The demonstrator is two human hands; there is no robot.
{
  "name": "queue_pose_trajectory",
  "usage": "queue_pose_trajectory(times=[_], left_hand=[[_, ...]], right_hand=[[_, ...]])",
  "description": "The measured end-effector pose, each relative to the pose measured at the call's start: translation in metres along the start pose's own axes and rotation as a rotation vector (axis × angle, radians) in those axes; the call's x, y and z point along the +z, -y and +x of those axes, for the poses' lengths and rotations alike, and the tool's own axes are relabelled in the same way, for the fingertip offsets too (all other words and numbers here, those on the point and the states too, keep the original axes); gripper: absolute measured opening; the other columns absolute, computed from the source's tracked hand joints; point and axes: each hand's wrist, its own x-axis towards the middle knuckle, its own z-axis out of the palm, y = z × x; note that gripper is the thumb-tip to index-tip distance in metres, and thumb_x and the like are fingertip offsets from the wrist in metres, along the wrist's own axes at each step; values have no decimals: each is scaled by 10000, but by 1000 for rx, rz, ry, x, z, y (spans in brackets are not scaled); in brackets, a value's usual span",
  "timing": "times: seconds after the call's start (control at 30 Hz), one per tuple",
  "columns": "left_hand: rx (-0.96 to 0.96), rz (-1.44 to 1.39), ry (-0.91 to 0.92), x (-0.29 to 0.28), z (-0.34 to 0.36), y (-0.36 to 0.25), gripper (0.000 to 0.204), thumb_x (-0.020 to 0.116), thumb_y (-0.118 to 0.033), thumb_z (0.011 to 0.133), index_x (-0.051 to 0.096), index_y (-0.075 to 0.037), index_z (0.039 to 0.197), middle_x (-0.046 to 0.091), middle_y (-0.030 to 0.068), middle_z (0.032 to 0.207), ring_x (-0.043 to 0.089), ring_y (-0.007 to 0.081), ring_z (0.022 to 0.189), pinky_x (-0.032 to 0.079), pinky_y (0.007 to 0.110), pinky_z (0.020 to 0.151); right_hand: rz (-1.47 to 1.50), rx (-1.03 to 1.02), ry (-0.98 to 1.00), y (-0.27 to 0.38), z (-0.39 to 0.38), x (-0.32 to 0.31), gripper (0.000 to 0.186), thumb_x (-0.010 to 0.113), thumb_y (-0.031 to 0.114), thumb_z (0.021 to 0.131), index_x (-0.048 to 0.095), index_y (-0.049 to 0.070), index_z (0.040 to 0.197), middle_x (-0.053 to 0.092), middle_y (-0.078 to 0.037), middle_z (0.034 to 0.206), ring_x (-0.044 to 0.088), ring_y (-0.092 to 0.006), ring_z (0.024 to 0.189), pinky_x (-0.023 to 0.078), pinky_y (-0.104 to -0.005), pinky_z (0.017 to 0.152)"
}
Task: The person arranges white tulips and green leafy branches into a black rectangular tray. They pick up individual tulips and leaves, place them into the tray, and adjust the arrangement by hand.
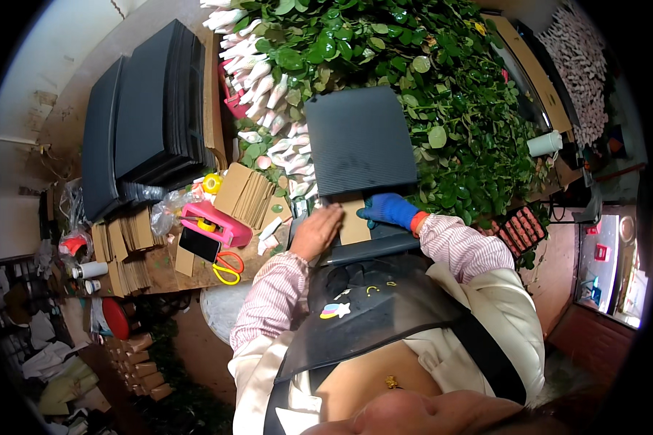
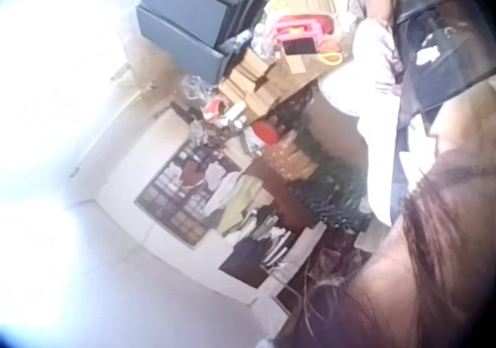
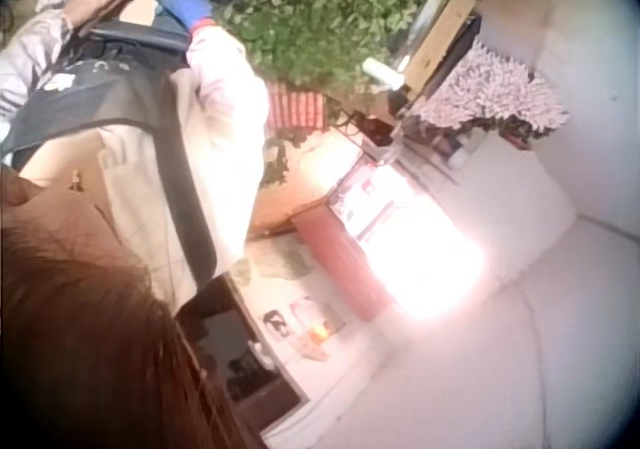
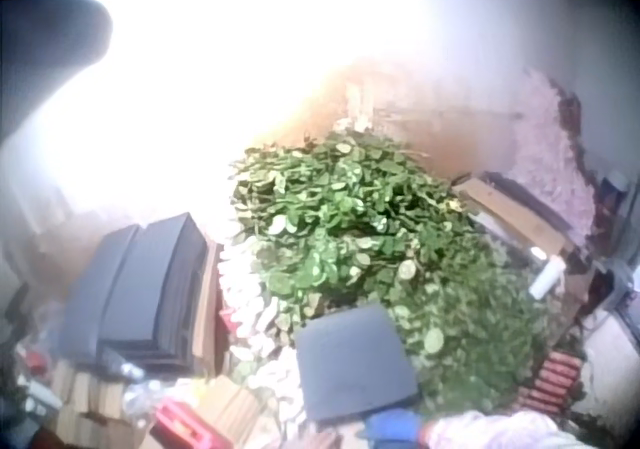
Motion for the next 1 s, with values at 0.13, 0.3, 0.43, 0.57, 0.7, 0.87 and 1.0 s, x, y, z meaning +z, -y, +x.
queue_pose_trajectory(times=[0.13,0.3,0.43,0.57,0.7,0.87,1.0], left_hand=[[16,-11,39,36,9,-14,214,722,-78,865,722,2,1063,722,142,1108,699,332,999,583,406,881],[-66,19,83,34,6,-21,173,727,-113,889,722,-21,1036,711,120,1161,685,315,1067,577,397,903],[-58,2,57,36,11,-23,176,733,-100,881,727,-21,1038,716,120,1140,695,315,1044,586,391,884],[-26,9,68,34,22,-27,193,737,-97,874,732,-18,1050,718,117,1132,698,310,1036,590,388,872],[-16,13,64,31,25,-30,198,741,-84,870,737,-14,1055,725,124,1125,702,308,1014,592,388,866],[-71,37,103,37,17,-25,189,735,-72,877,748,-24,1060,729,119,1128,704,307,1029,589,388,874],[-103,-1,58,34,16,-30,154,736,-89,887,741,-32,1030,728,113,1116,704,302,1016,592,391,851]], right_hand=[[-84,43,100,11,-11,-11,526,600,583,927,775,88,902,769,-146,842,733,-342,788,571,-448,793],[144,-392,-378,49,-97,-67,359,671,382,969,722,119,1209,750,-176,1091,733,-348,992,582,-430,876],[-151,-336,-1290,13,-100,-139,454,709,72,883,676,103,1334,710,-117,1266,680,-283,1180,541,-405,1023],[-672,-286,-1369,-16,-51,-176,473,711,85,860,679,143,1329,697,-94,1286,664,-304,1183,541,-416,1000],[-95,-705,-1239,-9,-43,-194,446,728,105,860,687,155,1301,721,-103,1221,689,-317,1118,542,-405,975],[270,-223,-585,-37,-47,-152,282,625,273,977,669,132,1217,732,-185,1133,709,-392,1034,559,-473,907],[-111,-29,-647,-44,-72,-154,299,619,352,975,691,161,1194,751,-161,1030,723,-385,952,572,-493,868]])
